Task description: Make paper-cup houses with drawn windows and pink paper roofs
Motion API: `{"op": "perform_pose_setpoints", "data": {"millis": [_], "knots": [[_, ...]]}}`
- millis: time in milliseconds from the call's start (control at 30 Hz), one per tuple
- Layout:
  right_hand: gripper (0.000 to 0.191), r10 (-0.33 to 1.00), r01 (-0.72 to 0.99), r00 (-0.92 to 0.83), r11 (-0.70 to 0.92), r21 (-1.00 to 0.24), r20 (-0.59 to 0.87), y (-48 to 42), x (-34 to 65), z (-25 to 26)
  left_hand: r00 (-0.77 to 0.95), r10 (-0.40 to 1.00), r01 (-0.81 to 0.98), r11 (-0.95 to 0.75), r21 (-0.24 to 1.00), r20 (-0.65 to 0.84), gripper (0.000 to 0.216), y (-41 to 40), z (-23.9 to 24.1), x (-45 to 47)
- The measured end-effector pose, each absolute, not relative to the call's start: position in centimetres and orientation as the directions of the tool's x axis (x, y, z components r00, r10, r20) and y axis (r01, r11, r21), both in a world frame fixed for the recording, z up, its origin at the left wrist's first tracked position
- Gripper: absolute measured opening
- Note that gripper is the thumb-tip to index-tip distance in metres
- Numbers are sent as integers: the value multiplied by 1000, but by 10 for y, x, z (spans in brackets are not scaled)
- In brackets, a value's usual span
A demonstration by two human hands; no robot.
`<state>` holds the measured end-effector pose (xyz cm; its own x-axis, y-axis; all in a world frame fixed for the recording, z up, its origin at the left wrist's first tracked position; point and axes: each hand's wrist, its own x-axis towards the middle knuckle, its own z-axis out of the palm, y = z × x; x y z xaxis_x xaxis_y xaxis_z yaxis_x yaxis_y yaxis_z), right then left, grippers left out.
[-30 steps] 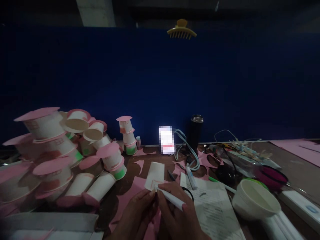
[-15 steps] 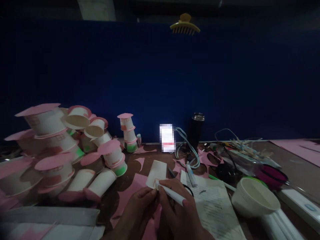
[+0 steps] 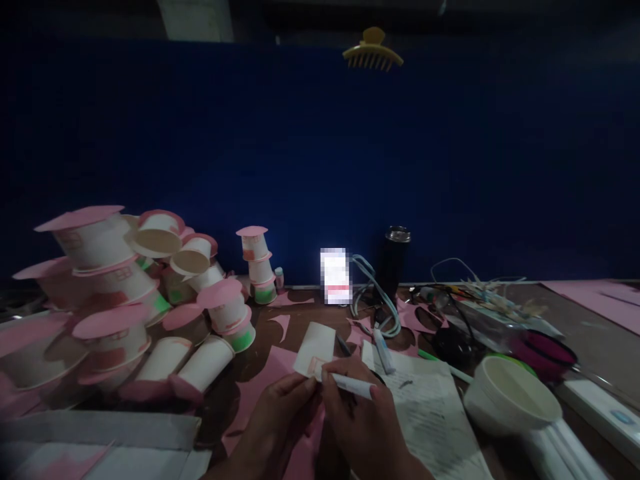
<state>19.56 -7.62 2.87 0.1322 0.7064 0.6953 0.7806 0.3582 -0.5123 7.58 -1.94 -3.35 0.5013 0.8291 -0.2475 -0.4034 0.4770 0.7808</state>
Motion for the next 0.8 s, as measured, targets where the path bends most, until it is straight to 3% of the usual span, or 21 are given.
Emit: {"op": "perform_pose_setpoints", "data": {"millis": [800], "knots": [[16,717,799,130,333,-500,685,-77,196,29,521,815,-397,494,774,-253,35,-28,-11,71]]}}
